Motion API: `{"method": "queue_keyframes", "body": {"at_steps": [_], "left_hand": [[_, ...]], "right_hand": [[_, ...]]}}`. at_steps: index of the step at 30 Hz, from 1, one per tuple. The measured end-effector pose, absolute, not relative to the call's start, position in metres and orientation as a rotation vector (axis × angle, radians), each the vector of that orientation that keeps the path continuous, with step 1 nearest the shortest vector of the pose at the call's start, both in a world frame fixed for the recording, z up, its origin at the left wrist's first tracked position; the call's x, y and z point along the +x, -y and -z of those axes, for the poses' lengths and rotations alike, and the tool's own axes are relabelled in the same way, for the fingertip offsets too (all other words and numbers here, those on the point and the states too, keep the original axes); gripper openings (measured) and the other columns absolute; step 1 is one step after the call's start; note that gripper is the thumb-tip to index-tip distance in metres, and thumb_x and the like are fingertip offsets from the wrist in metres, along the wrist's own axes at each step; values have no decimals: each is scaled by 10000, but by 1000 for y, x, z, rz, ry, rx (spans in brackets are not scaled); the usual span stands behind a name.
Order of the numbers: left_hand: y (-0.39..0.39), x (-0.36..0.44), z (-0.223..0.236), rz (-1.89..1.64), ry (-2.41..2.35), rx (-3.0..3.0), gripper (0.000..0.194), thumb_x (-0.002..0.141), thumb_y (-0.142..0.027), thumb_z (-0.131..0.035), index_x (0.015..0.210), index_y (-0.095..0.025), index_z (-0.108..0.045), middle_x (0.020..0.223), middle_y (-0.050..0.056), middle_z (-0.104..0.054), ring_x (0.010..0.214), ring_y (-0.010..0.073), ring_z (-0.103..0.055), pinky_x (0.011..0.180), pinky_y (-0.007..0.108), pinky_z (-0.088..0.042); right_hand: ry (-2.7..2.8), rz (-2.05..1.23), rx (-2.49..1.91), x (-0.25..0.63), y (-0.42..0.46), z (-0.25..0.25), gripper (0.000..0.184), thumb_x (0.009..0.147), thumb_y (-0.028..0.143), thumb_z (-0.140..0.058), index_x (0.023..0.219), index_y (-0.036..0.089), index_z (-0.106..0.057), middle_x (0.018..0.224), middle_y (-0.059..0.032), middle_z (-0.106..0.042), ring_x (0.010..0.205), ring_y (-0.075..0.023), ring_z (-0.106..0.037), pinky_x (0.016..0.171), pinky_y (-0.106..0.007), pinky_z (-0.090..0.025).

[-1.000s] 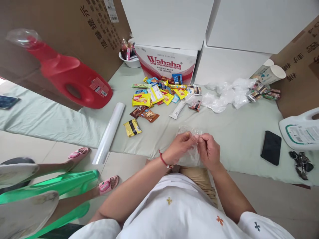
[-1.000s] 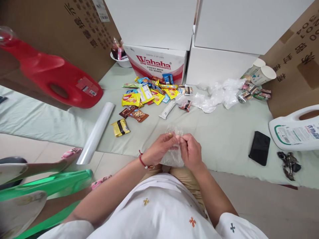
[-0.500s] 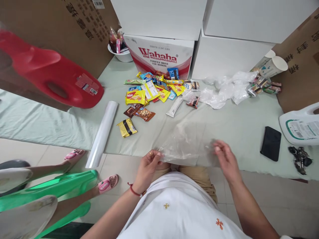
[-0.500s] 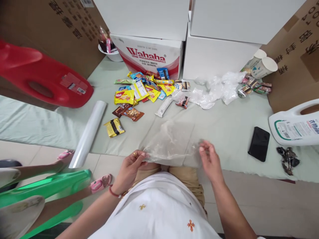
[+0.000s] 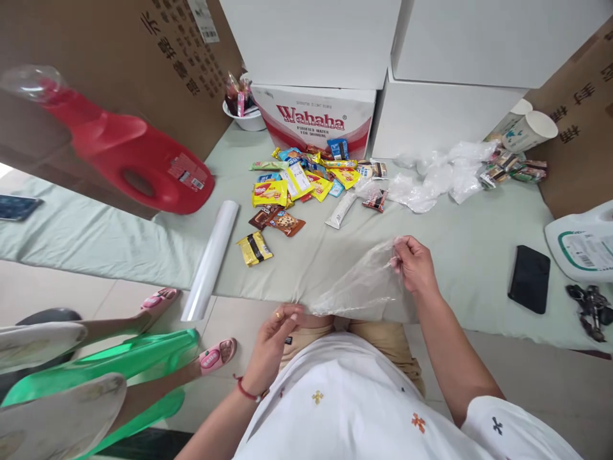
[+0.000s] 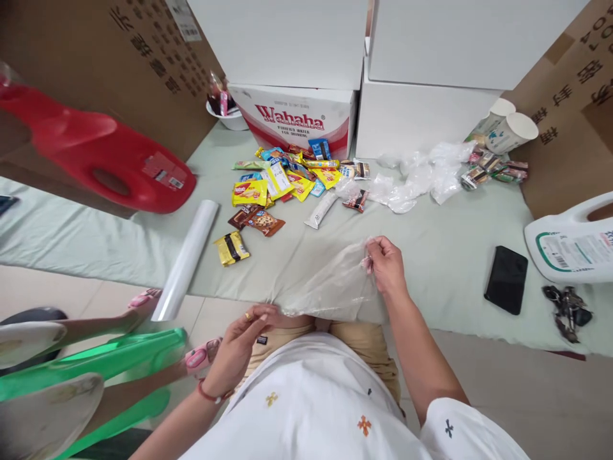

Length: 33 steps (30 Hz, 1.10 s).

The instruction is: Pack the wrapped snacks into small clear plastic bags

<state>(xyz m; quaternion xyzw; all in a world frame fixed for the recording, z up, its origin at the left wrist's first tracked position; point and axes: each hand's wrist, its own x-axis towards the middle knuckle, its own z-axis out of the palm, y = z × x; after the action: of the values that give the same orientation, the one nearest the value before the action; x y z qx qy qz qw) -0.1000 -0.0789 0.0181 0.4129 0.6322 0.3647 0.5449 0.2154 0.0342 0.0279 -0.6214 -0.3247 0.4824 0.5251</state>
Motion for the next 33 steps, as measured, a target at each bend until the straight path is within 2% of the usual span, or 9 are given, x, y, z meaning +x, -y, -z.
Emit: {"method": "queue_keyframes", "body": {"at_steps": [5,9,11,12,15,18,25,29,33], "left_hand": [[68,-84,-36,-1060,-1573,1423,350,924,-495,-623,1140,-219,-623,1168,93,-639,1121,249,-619,959,408,-542],[24,-19,-39,-1046,-1531,1619,603,756,-460,-814,1238,-193,-569,1264,138,-595,1162,276,-599,969,438,-527],[1,7,-35,-1080,-1493,1522,567,719,-470,-834,1148,-183,-601,1128,115,-635,1057,256,-623,868,381,-535],[-9,14,-33,-1062,-1427,1426,468,769,-501,-786,1070,-187,-613,973,66,-642,897,209,-628,762,327,-520],[-26,17,-29,-962,-1179,1199,430,850,-621,-664,790,-205,-572,618,-55,-460,556,108,-429,543,246,-348],[-28,4,-25,-1035,-1142,1098,480,821,-658,-687,725,-215,-530,557,-85,-361,506,88,-320,506,239,-260],[-22,-33,0,-1311,-1507,925,390,923,-604,-568,786,-255,-462,540,-99,-400,452,116,-417,496,252,-337],[-19,-61,10,-1182,-1761,1031,298,907,-504,-573,785,-244,-490,606,-71,-455,539,140,-476,574,270,-390],[-7,-67,-11,-1347,-2068,1383,159,858,-363,-637,917,-230,-573,923,46,-624,902,220,-598,832,353,-475]], "right_hand": [[885,-1196,-1419,204,-17,-47,400,775,586,-764,806,221,-606,562,78,-467,391,-80,-423,336,-210,-255],[974,-1190,-1411,189,-9,-62,395,831,596,-724,831,219,-607,592,63,-510,411,-83,-440,360,-209,-286],[1061,-1170,-1439,190,-7,-68,396,858,608,-686,835,219,-613,607,50,-536,429,-92,-446,389,-219,-308],[1109,-1138,-1469,193,-7,-69,398,868,611,-670,839,217,-625,613,43,-547,446,-97,-449,410,-226,-321],[1222,-960,-1597,215,-6,-69,391,876,591,-659,852,202,-679,618,33,-543,520,-111,-445,496,-243,-348],[1249,-879,-1646,240,-5,-61,372,863,565,-677,854,194,-711,609,38,-496,566,-117,-415,541,-250,-336],[1024,-947,-1627,246,-6,-24,425,825,623,-690,857,198,-692,586,50,-490,509,-112,-384,490,-250,-317],[1116,-987,-1754,240,-8,2,449,852,636,-634,787,193,-666,565,40,-515,502,-119,-421,492,-248,-336],[1254,-856,-1858,240,-8,12,427,903,605,-573,814,203,-687,571,39,-512,534,-133,-452,528,-248,-363]]}}
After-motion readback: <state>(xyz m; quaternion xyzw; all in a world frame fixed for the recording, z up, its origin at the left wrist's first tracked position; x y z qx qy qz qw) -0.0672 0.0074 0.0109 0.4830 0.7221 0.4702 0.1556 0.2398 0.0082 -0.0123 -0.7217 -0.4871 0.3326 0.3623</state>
